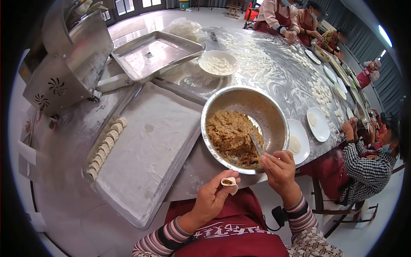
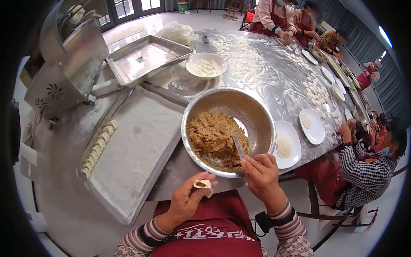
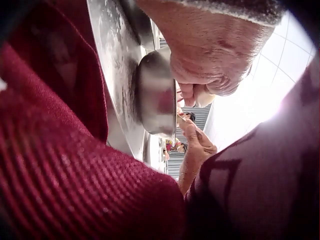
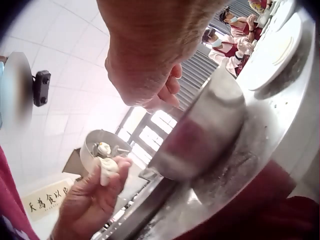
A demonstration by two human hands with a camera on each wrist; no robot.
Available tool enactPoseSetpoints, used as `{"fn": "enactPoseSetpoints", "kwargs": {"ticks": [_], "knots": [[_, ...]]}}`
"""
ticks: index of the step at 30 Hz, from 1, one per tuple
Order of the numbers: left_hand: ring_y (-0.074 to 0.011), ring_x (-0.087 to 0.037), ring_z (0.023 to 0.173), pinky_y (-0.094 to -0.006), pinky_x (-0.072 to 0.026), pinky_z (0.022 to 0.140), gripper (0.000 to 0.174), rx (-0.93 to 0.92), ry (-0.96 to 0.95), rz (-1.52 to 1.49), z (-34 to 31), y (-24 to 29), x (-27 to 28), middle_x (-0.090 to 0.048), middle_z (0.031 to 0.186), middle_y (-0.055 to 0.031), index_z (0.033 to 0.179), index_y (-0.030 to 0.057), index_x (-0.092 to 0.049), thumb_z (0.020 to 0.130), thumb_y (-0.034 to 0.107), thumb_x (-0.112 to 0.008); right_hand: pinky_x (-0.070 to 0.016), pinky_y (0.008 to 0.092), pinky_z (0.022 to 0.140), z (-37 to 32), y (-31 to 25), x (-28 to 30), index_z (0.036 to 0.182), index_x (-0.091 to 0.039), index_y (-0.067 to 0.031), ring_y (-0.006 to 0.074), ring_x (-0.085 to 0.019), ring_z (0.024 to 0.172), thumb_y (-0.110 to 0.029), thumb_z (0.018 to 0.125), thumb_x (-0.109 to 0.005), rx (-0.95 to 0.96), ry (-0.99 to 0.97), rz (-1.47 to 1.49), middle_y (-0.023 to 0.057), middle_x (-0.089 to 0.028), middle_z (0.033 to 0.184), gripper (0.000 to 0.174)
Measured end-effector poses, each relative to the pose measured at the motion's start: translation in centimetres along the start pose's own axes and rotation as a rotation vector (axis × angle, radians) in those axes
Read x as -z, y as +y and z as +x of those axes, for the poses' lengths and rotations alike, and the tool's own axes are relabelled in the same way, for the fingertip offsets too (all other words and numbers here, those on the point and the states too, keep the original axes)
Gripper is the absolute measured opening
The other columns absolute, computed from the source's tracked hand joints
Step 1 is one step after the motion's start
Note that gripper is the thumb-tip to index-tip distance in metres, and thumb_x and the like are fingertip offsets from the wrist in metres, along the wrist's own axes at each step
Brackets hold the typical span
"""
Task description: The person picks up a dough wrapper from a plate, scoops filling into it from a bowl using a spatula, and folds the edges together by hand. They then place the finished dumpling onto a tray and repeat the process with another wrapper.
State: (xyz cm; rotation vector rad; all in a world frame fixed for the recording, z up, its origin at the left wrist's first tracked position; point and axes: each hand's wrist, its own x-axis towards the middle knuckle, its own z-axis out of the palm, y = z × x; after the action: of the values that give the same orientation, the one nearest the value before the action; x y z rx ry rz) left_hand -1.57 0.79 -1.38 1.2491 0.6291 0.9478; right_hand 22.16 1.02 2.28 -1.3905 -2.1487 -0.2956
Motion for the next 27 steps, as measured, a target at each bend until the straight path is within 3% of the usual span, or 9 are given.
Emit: {"fn": "enactPoseSetpoints", "kwargs": {"ticks": [2, 5, 7, 8, 11, 15, 21, 24, 27], "knots": [[-0.0257, -0.057, 0.116, -0.0314, -0.0487, 0.092, 0.039, -0.009, 0.002, -0.005, 0.0, 0.0, 0.0, -0.055, 0.128, -0.0183, 0.135, -0.0023, -0.039, 0.098, 0.007, -0.047, -0.0457, 0.0337, 0.071, -0.1, -0.4, 1.6, 0.092, -0.069, -0.0021, 0.0244, -0.059, 0.075, -0.002, 0.071, -0.07, -0.006, 0.041, 0.009, 0.009, -0.069, 0.09, 0.021], [-0.0255, -0.057, 0.116, -0.0311, -0.0489, 0.091, 0.039, -0.011, 0.005, -0.011, -0.1, 0.0, 0.0, -0.055, 0.128, -0.0182, 0.135, -0.0021, -0.039, 0.098, 0.006, -0.047, -0.0457, 0.0297, 0.067, -1.2, -0.7, 3.5, 0.09, -0.069, 0.0007, 0.0214, -0.059, 0.071, -0.003, 0.075, -0.07, -0.217, 0.162, 0.201, 0.0106, -0.068, 0.085, 0.016], [-0.0253, -0.057, 0.116, -0.031, -0.049, 0.091, 0.039, -0.008, 0.002, -0.006, -0.1, 0.1, -0.1, -0.054, 0.129, -0.0182, 0.135, -0.0019, -0.04, 0.097, 0.006, -0.048, -0.0451, 0.0267, 0.065, -2.0, -0.8, 3.9, 0.09, -0.068, 0.0042, 0.018, -0.059, 0.071, -0.006, 0.081, -0.068, -0.53, 0.399, 0.564, 0.0112, -0.065, 0.079, 0.013], [-0.0251, -0.057, 0.116, -0.031, -0.0492, 0.091, 0.039, -0.019, -0.007, -0.001, -0.1, 0.1, -0.1, -0.054, 0.129, -0.0182, 0.135, -0.0017, -0.04, 0.097, 0.006, -0.048, -0.0451, 0.0267, 0.065, -2.1, -0.7, 4.0, 0.09, -0.068, 0.0042, 0.018, -0.059, 0.071, -0.006, 0.081, -0.068, -0.531, 0.399, 0.563, 0.0112, -0.065, 0.079, 0.013], [-0.0247, -0.056, 0.116, -0.0307, -0.0497, 0.09, 0.04, -0.052, -0.013, 0.017, -0.1, 0.3, -0.2, -0.054, 0.13, -0.0182, 0.136, -0.0013, -0.039, 0.097, 0.006, -0.048, -0.0445, 0.0275, 0.065, -2.4, -0.5, 3.8, 0.092, -0.068, 0.0051, 0.0177, -0.057, 0.071, -0.012, 0.087, -0.066, -0.634, 0.561, 0.995, 0.0109, -0.063, 0.077, 0.018], [-0.0246, -0.056, 0.116, -0.0303, -0.0508, 0.089, 0.041, -0.142, -0.027, 0.106, -0.2, 0.2, 0.0, -0.053, 0.13, -0.0179, 0.136, -0.0015, -0.039, 0.097, 0.008, -0.049, -0.0432, 0.0299, 0.063, -2.2, -0.9, 4.2, 0.09, -0.068, 0.0048, 0.0222, -0.055, 0.072, -0.016, 0.085, -0.067, -0.536, 0.426, 1.353, 0.0137, -0.064, 0.076, 0.022], [-0.0201, -0.06, 0.109, -0.031, -0.0527, 0.089, 0.038, -0.116, 0.026, 0.041, 0.0, 0.8, -0.5, -0.06, 0.119, -0.0145, 0.13, -0.0023, -0.046, 0.095, 0.007, -0.053, -0.0445, 0.031, 0.066, -1.7, -2.1, 3.9, 0.086, -0.07, 0.0048, 0.0222, -0.056, 0.073, -0.014, 0.084, -0.069, -0.55, 0.325, 1.352, 0.0155, -0.065, 0.077, 0.019], [-0.0241, -0.057, 0.116, -0.0299, -0.0522, 0.087, 0.04, -0.117, -0.03, 0.051, 0.0, 0.5, -0.1, -0.054, 0.13, -0.0177, 0.135, -0.0024, -0.04, 0.097, 0.007, -0.049, -0.0429, 0.0324, 0.066, -1.6, -2.3, 3.8, 0.087, -0.07, 0.0034, 0.0225, -0.055, 0.071, -0.017, 0.084, -0.068, -0.564, 0.295, 1.322, 0.0145, -0.065, 0.075, 0.021], [-0.0243, -0.057, 0.116, -0.0301, -0.0525, 0.088, 0.04, -0.105, -0.038, 0.089, 0.0, 0.3, 0.0, -0.054, 0.13, -0.0176, 0.134, -0.0023, -0.041, 0.096, 0.007, -0.049, -0.0409, 0.0334, 0.065, -1.1, -2.6, 3.6, 0.087, -0.07, 0.0023, 0.0227, -0.054, 0.07, -0.02, 0.085, -0.068, -0.579, 0.285, 1.294, 0.0132, -0.065, 0.071, 0.023]]}}
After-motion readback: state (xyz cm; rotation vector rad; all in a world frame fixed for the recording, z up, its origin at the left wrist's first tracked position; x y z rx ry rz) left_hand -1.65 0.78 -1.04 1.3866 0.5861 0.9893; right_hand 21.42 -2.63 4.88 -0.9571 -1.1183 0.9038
